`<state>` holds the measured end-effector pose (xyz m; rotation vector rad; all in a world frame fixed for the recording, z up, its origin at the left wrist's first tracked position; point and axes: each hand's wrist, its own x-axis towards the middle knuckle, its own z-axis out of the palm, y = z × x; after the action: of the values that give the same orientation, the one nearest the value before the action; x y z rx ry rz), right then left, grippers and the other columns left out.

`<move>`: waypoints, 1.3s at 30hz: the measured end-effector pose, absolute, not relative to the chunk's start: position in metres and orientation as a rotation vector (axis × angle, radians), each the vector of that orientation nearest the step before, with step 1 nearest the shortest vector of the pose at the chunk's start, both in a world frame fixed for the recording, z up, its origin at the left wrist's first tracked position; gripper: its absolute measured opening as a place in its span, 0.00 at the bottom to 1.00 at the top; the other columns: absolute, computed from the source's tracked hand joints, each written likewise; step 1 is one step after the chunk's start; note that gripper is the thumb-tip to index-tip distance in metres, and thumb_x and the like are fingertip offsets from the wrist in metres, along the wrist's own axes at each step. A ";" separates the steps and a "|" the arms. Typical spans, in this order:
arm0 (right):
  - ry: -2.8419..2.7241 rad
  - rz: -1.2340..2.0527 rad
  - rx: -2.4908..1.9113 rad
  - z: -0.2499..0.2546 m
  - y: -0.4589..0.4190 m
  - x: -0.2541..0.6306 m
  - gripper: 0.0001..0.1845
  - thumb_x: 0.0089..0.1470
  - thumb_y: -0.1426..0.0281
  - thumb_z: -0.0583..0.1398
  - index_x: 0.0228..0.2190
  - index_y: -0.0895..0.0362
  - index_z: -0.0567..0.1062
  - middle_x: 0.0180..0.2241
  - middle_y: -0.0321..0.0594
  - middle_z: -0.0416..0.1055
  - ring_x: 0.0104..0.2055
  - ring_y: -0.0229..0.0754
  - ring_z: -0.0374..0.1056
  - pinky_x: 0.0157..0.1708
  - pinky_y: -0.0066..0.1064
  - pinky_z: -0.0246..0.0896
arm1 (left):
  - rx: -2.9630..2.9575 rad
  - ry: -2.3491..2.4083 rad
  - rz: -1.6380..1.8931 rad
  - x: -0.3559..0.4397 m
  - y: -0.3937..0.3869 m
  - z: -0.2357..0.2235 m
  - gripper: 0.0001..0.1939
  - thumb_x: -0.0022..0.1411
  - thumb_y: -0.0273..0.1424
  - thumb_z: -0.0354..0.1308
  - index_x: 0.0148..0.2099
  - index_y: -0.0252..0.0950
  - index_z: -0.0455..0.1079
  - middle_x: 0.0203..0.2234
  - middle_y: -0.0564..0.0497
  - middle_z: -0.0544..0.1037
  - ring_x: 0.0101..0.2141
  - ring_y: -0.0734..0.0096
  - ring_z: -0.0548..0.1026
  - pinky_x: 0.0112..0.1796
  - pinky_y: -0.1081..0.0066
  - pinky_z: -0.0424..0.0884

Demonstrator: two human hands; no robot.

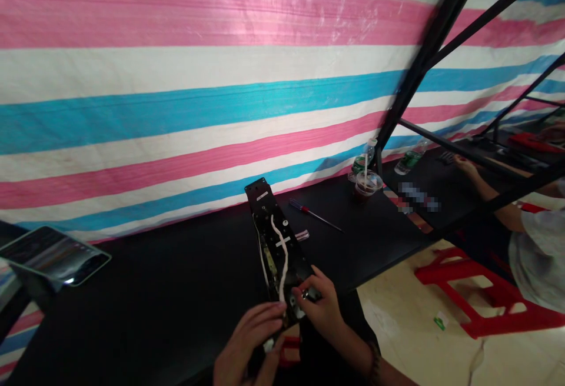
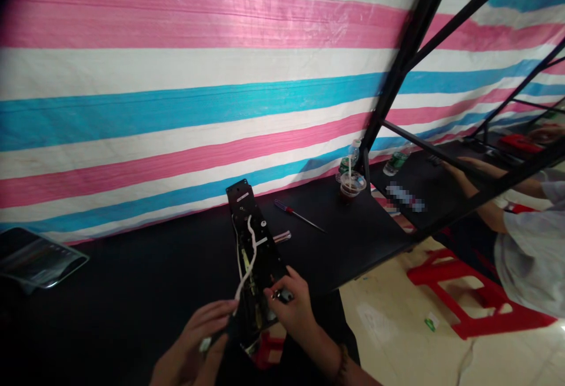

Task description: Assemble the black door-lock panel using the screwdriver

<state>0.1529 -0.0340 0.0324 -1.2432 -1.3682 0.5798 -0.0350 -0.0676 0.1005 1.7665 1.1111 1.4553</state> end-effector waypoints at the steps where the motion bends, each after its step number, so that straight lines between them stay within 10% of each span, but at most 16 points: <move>1: -1.364 0.580 -1.237 0.027 -0.034 0.149 0.16 0.54 0.64 0.64 0.18 0.55 0.73 0.23 0.34 0.67 0.26 0.38 0.65 0.25 0.27 0.62 | 1.776 1.110 1.338 -0.036 -0.073 0.093 0.10 0.61 0.27 0.63 0.44 0.44 0.79 0.41 0.47 0.85 0.43 0.58 0.83 0.44 0.64 0.81; 7: -1.365 0.576 -1.245 -0.003 -0.047 0.133 0.11 0.56 0.68 0.63 0.22 0.55 0.74 0.32 0.38 0.70 0.30 0.39 0.68 0.30 0.29 0.65 | 1.392 1.434 1.164 -0.049 -0.052 0.044 0.21 0.64 0.38 0.60 0.59 0.44 0.70 0.57 0.43 0.76 0.51 0.55 0.80 0.51 0.58 0.77; 12: -1.415 0.460 -1.274 -0.028 -0.051 0.124 0.07 0.58 0.66 0.63 0.29 0.53 0.77 0.51 0.48 0.71 0.56 0.54 0.68 0.54 0.45 0.66 | 1.194 1.532 1.152 -0.015 0.001 0.012 0.33 0.67 0.43 0.56 0.69 0.39 0.57 0.66 0.37 0.64 0.65 0.53 0.65 0.63 0.54 0.62; 17: -1.556 0.447 -1.321 -0.039 -0.050 0.124 0.27 0.61 0.63 0.61 0.60 0.53 0.69 0.71 0.53 0.47 0.68 0.59 0.57 0.61 0.48 0.62 | 1.020 1.470 1.255 0.015 0.004 -0.003 0.33 0.69 0.47 0.51 0.71 0.41 0.54 0.69 0.43 0.60 0.69 0.58 0.57 0.67 0.61 0.54; 26: -1.887 0.410 -1.343 -0.040 -0.058 0.134 0.44 0.59 0.74 0.61 0.71 0.52 0.48 0.73 0.50 0.31 0.73 0.60 0.39 0.64 0.54 0.57 | 0.933 1.339 1.290 0.014 0.000 -0.007 0.34 0.68 0.44 0.55 0.72 0.47 0.52 0.70 0.48 0.59 0.67 0.57 0.60 0.66 0.60 0.57; 39: -2.052 0.363 -1.491 -0.024 -0.051 0.128 0.48 0.58 0.76 0.60 0.71 0.57 0.43 0.73 0.53 0.36 0.74 0.64 0.29 0.64 0.62 0.53 | 0.799 1.384 1.260 0.017 0.008 0.003 0.30 0.71 0.42 0.51 0.71 0.46 0.55 0.70 0.49 0.59 0.68 0.58 0.58 0.66 0.58 0.57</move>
<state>0.1280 -0.0513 -0.0237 -1.4907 -2.0518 0.3632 0.0173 0.0078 0.0031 0.7993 1.3844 1.2603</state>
